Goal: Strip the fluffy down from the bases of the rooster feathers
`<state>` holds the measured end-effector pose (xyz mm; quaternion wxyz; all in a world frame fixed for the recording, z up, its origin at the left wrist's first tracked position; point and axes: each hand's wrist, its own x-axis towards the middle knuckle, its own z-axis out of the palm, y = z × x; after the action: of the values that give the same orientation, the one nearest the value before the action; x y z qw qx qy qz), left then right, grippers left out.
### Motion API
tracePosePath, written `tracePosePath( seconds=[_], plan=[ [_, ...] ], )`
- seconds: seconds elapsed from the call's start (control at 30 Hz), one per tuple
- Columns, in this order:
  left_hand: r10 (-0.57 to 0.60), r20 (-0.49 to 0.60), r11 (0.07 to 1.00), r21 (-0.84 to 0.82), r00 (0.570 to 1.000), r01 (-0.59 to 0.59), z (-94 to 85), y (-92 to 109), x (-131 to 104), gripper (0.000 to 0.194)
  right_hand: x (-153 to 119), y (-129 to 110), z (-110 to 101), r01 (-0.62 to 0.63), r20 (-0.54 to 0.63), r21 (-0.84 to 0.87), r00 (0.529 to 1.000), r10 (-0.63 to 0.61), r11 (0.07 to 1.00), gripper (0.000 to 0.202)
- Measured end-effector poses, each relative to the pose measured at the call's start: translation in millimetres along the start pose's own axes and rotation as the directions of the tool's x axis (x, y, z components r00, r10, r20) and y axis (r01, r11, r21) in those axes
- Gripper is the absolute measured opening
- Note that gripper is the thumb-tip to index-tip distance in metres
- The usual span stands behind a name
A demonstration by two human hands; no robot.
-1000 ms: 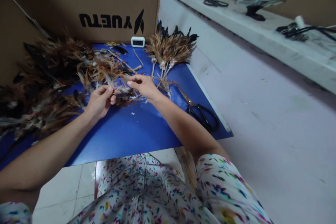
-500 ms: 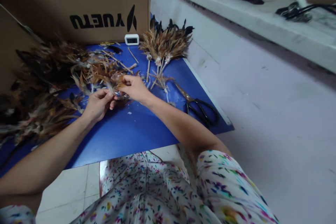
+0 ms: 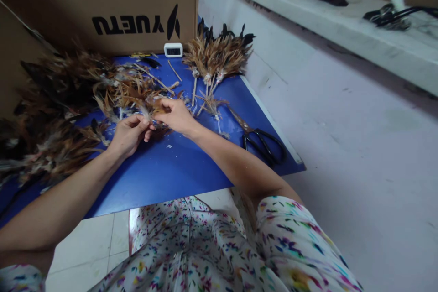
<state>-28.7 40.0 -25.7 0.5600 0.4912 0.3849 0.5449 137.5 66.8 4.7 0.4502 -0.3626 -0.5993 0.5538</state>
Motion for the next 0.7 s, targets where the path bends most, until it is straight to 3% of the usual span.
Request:
tracePosePath(
  seconds=[0.7],
  plan=[
    [-0.024,-0.009,0.998,0.059,1.000,0.024,-1.8,-1.1,1.2,0.036,-1.3,-1.9,0.7,-0.014,0.024,0.022,1.000,0.013,1.000,0.019]
  ],
)
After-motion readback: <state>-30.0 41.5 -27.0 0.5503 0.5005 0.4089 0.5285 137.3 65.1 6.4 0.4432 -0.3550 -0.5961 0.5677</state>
